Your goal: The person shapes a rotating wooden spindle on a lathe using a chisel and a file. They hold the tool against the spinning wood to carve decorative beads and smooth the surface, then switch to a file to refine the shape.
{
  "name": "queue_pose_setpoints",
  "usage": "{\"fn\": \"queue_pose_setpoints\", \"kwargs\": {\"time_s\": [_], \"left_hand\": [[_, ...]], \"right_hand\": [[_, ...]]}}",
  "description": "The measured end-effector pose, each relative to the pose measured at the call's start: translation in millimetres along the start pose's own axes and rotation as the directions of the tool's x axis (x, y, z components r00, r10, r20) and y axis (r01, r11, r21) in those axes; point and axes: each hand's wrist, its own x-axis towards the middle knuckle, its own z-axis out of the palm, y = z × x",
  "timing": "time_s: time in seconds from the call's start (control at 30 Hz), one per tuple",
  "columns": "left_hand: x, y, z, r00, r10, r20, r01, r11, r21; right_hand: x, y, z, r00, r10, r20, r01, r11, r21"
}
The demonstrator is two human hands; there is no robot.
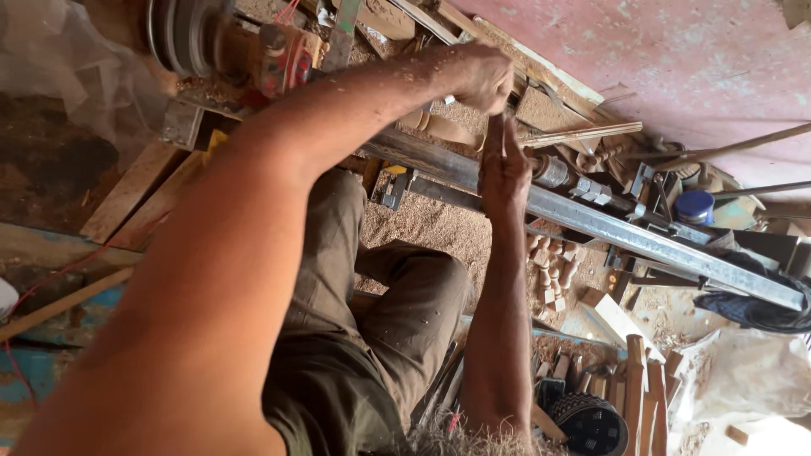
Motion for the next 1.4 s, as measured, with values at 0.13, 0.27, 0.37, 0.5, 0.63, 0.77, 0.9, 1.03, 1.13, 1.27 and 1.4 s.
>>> {"fn": "queue_pose_setpoints", "kwargs": {"time_s": [0.13, 0.27, 0.37, 0.5, 0.63, 0.77, 0.9, 1.03, 1.13, 1.27, 1.4], "left_hand": [[-2.1, -8.2, 1.9, 0.919, 0.303, -0.253, -0.129, 0.836, 0.533], [14.7, -9.8, 26.6, 0.937, 0.304, -0.172, -0.085, 0.677, 0.731], [30.6, -4.5, 37.1, 0.976, 0.215, 0.017, -0.169, 0.712, 0.681], [39.7, -4.3, 38.5, 0.981, 0.133, 0.139, -0.186, 0.841, 0.507], [47.4, -6.2, 43.7, 0.799, 0.593, -0.099, -0.411, 0.659, 0.629], [59.6, -8.2, 50.5, 0.839, 0.544, -0.033, -0.422, 0.687, 0.592], [51.0, -20.5, 49.1, 0.913, 0.395, 0.098, -0.378, 0.733, 0.566], [38.6, -10.5, 38.0, 0.941, 0.207, 0.268, -0.335, 0.679, 0.653], [31.6, -12.2, 34.4, 0.951, 0.166, 0.262, -0.300, 0.708, 0.639], [27.8, -36.2, 35.3, 0.946, 0.236, 0.224, -0.325, 0.701, 0.635], [17.4, -59.2, 31.6, 0.931, 0.327, 0.164, -0.349, 0.659, 0.666]], "right_hand": [[-8.9, 1.2, 21.5, 0.972, 0.234, 0.005, -0.230, 0.962, -0.143], [-10.7, 7.1, 50.5, 0.987, 0.157, -0.014, -0.142, 0.844, -0.517], [-11.4, 3.0, 58.7, 0.946, 0.320, -0.047, -0.294, 0.791, -0.537], [-5.4, -15.8, 68.8, 0.908, 0.412, -0.075, -0.370, 0.707, -0.603], [2.5, -29.3, 76.1, 0.878, 0.463, -0.123, -0.393, 0.549, -0.737], [-1.8, -18.8, 73.2, 0.894, 0.442, -0.070, -0.371, 0.645, -0.669], [-7.8, 5.0, 76.1, 0.925, 0.373, -0.065, -0.350, 0.777, -0.523], [-10.1, 19.7, 75.9, 0.960, 0.258, -0.104, -0.279, 0.892, -0.356], [-8.2, 17.3, 76.7, 0.980, -0.126, -0.154, 0.053, 0.912, -0.407], [-0.3, 0.8, 87.4, 0.936, 0.348, -0.049, -0.340, 0.859, -0.383], [8.5, -19.3, 100.6, 0.967, 0.253, -0.017, -0.236, 0.874, -0.425]]}}
